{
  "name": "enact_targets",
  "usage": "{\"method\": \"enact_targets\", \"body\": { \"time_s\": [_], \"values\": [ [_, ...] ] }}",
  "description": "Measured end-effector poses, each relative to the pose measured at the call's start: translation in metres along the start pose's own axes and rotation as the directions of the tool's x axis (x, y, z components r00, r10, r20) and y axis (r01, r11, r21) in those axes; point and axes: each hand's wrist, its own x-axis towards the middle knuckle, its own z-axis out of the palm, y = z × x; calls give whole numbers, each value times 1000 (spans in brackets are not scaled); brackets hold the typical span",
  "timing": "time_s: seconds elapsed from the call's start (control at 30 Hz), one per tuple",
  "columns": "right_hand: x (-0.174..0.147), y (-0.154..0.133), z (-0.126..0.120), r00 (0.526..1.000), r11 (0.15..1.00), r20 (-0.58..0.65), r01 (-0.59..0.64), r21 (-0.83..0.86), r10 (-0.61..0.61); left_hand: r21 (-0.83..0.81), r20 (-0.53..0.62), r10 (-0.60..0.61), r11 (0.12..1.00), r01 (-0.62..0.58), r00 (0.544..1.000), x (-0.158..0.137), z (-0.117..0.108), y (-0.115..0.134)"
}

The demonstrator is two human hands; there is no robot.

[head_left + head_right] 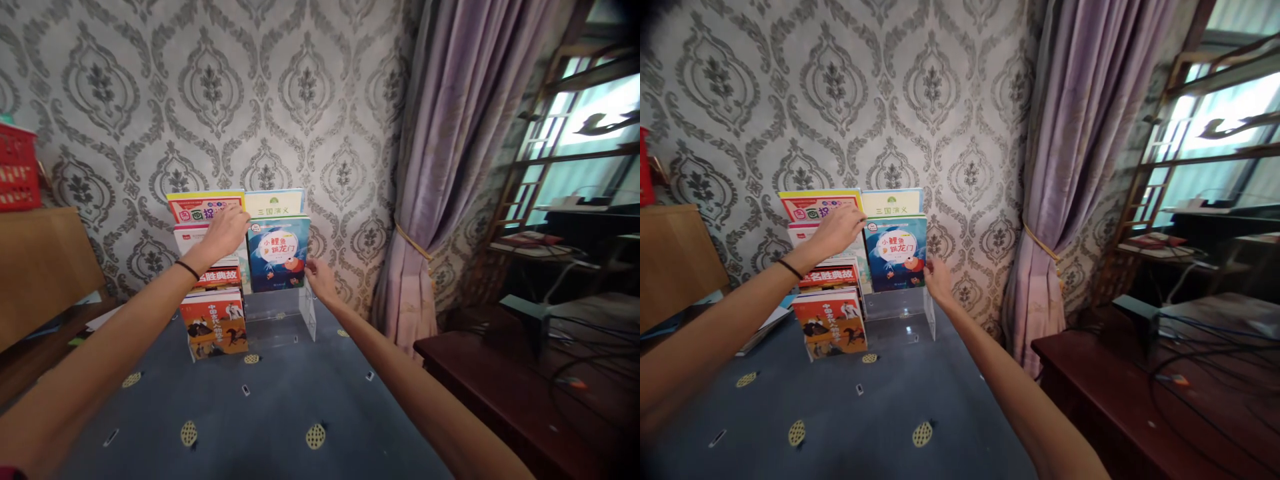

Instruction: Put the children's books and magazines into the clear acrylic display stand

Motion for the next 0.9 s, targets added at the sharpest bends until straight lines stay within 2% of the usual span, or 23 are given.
{"method": "enact_targets", "body": {
  "time_s": [0.43, 0.63, 0.9],
  "values": [
    [-8, 9, 14, 999, 997, -46, -26, -67, 23, 26, 9, -55, 998, 55, 998, 9, 9, 5],
    [-8, 12, 15, 998, 996, -60, -30, -83, 25, -69, 13, -103, 992, 104, 995, 11, 12, 3],
    [-10, 8, 14, 997, 992, -68, -51, -111, 44, 51, 4, -89, 995, 89, 996, 11, 15, 4]
  ]
}}
